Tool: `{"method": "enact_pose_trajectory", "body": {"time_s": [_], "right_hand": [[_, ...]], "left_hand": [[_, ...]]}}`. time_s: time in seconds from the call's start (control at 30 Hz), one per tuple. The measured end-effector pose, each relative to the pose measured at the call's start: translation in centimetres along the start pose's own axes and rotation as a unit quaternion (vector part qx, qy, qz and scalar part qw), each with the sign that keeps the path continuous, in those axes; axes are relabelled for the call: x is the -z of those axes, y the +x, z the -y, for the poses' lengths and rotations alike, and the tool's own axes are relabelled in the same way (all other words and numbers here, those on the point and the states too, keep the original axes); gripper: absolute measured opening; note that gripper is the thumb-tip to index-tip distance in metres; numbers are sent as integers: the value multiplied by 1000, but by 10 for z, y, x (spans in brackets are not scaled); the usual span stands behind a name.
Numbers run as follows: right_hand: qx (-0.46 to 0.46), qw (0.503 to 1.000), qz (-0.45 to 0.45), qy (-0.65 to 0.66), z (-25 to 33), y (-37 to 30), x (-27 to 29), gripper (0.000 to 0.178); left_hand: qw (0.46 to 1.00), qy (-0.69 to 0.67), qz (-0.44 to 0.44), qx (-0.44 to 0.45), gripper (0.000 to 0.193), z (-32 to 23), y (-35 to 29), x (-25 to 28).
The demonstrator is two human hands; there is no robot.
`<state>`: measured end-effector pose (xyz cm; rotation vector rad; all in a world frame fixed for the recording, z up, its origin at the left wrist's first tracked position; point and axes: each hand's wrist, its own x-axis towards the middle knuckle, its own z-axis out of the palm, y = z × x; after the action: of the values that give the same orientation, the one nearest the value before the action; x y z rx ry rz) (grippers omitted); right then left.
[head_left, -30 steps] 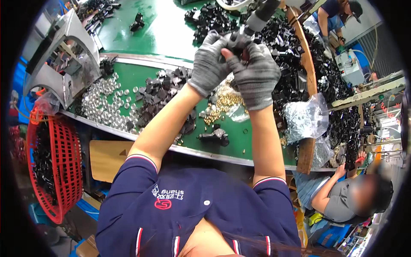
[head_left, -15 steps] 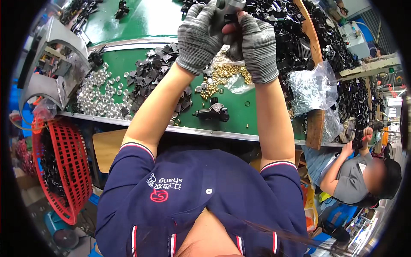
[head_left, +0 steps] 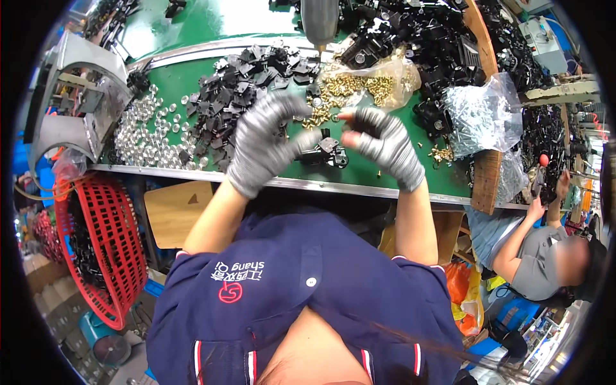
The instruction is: The recorder is assembling small black plastic components and metal pins using a pneumatic screwdriver and an industrial press machine at a factory workstation.
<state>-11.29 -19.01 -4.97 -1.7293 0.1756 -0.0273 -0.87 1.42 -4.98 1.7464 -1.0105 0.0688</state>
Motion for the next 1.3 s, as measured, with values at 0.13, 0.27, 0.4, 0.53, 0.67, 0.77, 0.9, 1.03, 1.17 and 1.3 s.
{"method": "enact_pose_trajectory", "body": {"time_s": [0.13,0.27,0.4,0.53,0.67,0.77,0.9,1.03,1.17,1.3], "right_hand": [[48,994,6,-103,-16,-25,-18,55],[63,992,-22,-106,-30,-30,-26,65],[84,990,-47,-101,-36,-33,-31,63],[132,981,-61,-125,-43,-34,-31,57],[146,979,-68,-127,-48,-34,-34,51],[143,978,-77,-128,-48,-35,-38,48],[144,975,-96,-143,-46,-37,-44,46],[152,972,-104,-144,-49,-37,-43,46],[171,966,-105,-163,-53,-38,-44,47],[183,968,-70,-158,-40,-30,-32,51]], "left_hand": [[993,-8,83,80,27,-15,-27,-16],[993,-2,85,84,26,-10,-28,-28],[992,42,109,41,19,-12,-26,-34],[996,13,84,28,17,-5,-29,-38],[997,22,58,-52,18,5,-35,-43],[989,65,21,-129,19,7,-39,-45],[981,92,-11,-172,19,14,-43,-48],[983,73,21,-167,23,15,-42,-46],[988,38,29,-144,21,8,-39,-38],[991,66,-1,-120,20,9,-45,-46]]}}
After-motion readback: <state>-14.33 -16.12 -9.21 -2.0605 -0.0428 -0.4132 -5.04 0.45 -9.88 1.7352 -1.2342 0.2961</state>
